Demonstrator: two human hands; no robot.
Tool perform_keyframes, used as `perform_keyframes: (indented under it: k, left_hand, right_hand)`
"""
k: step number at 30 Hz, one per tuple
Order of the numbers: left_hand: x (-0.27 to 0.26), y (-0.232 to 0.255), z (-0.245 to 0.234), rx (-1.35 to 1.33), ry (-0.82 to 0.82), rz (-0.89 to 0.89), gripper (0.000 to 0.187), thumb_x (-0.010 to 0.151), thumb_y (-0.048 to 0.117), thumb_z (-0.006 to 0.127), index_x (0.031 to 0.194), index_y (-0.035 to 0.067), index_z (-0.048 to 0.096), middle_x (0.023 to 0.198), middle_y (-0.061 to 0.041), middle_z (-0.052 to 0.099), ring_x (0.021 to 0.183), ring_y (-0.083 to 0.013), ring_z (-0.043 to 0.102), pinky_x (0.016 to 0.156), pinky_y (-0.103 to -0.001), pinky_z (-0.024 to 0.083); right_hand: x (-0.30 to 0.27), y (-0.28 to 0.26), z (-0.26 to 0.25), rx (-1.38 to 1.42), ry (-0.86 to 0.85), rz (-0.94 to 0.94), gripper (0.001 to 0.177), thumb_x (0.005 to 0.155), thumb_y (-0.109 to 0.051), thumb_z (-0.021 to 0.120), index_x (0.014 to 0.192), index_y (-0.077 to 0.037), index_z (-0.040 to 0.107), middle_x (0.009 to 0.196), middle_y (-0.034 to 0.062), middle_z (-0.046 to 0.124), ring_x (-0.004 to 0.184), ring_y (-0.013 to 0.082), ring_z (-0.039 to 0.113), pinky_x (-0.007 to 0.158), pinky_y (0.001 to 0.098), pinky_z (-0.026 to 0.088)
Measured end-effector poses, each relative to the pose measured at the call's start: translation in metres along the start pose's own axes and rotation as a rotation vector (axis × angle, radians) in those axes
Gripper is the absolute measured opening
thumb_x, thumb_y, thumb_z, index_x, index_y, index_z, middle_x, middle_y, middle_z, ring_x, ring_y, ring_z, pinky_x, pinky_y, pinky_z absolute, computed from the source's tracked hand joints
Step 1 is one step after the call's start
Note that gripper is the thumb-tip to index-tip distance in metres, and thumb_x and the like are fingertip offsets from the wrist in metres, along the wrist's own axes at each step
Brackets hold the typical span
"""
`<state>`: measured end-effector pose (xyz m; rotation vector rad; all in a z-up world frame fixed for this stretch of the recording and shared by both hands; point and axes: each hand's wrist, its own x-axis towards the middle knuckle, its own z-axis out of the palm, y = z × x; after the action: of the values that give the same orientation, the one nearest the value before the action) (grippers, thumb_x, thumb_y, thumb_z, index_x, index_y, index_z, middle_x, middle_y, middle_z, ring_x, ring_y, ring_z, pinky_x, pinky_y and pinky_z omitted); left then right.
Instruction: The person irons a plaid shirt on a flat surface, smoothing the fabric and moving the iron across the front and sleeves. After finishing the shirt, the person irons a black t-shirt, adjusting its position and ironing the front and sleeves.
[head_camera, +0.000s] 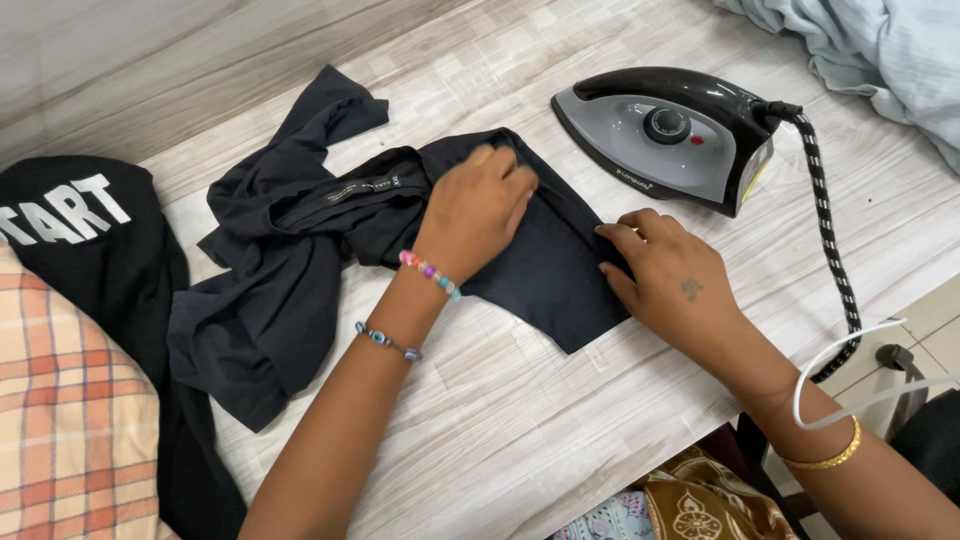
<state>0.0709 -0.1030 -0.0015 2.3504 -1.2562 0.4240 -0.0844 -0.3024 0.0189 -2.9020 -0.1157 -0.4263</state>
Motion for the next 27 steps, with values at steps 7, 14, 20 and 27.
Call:
perform_keyframes:
  k: [7,14,20,27]
  left_hand:
    - [-0.046,0.005,0.002,0.075,-0.148,0.055,0.073,0.085,0.053,0.07,0.138,0.004,0.057,0.149,-0.018,0.049,0.139,-0.0351,0.037,0.109,-0.055,0.028]
    - [-0.031,-0.006,0.021,-0.064,-0.218,-0.009,0.062,0.094,0.053,0.065,0.137,0.008,0.061,0.15,-0.011,0.055,0.149,-0.0283,0.04,0.121,-0.047,0.033]
    - [-0.011,-0.012,0.034,-0.132,-0.237,-0.057,0.067,0.09,0.054,0.069,0.146,0.02,0.057,0.157,-0.008,0.05,0.15,-0.028,0.038,0.121,-0.048,0.031]
    - [0.011,-0.008,0.019,0.018,-0.559,-0.084,0.115,0.057,0.079,0.08,0.153,0.029,0.04,0.16,-0.015,0.031,0.151,-0.0379,0.019,0.114,-0.06,0.018]
  right_hand:
    - [0.011,0.025,0.004,0.729,0.109,0.305,0.021,0.096,-0.009,0.063,0.116,-0.007,0.071,0.105,0.0058,0.073,0.085,0.0152,0.075,0.066,0.0259,0.06]
    - [-0.011,-0.018,-0.002,0.067,0.026,0.088,0.026,0.083,-0.033,0.079,0.095,-0.011,0.075,0.083,0.0041,0.07,0.07,0.0195,0.07,0.055,0.0332,0.052]
    - [-0.005,0.005,0.01,0.373,-0.024,0.331,0.017,0.092,-0.024,0.073,0.094,-0.008,0.068,0.077,0.0037,0.069,0.061,0.0218,0.067,0.055,0.0354,0.051]
    - [-0.018,0.005,-0.01,-0.137,0.336,0.111,0.027,0.096,-0.006,0.07,0.123,-0.007,0.065,0.12,0.0132,0.066,0.108,0.0308,0.066,0.088,0.0402,0.052]
